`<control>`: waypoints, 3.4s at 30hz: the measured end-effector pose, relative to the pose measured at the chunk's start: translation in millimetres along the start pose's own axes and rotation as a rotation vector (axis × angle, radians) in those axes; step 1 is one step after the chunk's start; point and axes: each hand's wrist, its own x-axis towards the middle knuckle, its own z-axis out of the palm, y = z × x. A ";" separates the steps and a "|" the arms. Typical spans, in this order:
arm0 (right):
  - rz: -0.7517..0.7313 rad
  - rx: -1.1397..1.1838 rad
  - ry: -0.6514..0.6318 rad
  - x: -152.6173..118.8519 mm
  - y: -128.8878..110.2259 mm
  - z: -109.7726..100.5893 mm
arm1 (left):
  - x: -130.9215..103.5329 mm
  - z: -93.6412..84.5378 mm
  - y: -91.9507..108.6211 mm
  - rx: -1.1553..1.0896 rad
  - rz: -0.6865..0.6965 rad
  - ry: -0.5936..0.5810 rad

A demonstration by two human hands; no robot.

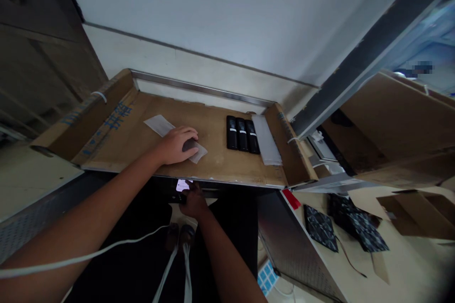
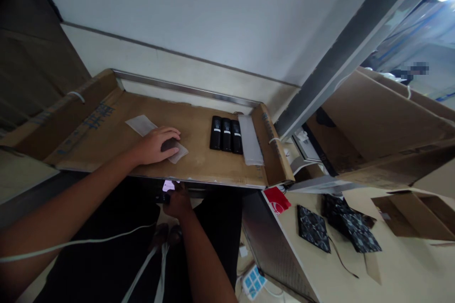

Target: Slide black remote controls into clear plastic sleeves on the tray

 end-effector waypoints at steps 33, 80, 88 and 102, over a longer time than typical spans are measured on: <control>0.131 0.020 -0.014 7.5 3.7 -8.4 | 0.1 -0.1 -0.9 -0.002 -0.009 -0.019; 0.154 -0.044 -0.031 6.3 8.2 -7.5 | 0.5 -0.7 1.0 -0.008 -0.025 -0.019; 0.162 -0.057 -0.029 5.8 4.2 -12.3 | 0.7 -1.3 1.5 -0.008 -0.025 -0.019; 0.040 0.077 -0.018 1.0 -0.7 -6.9 | 0.5 -1.0 1.8 0.001 -0.019 -0.015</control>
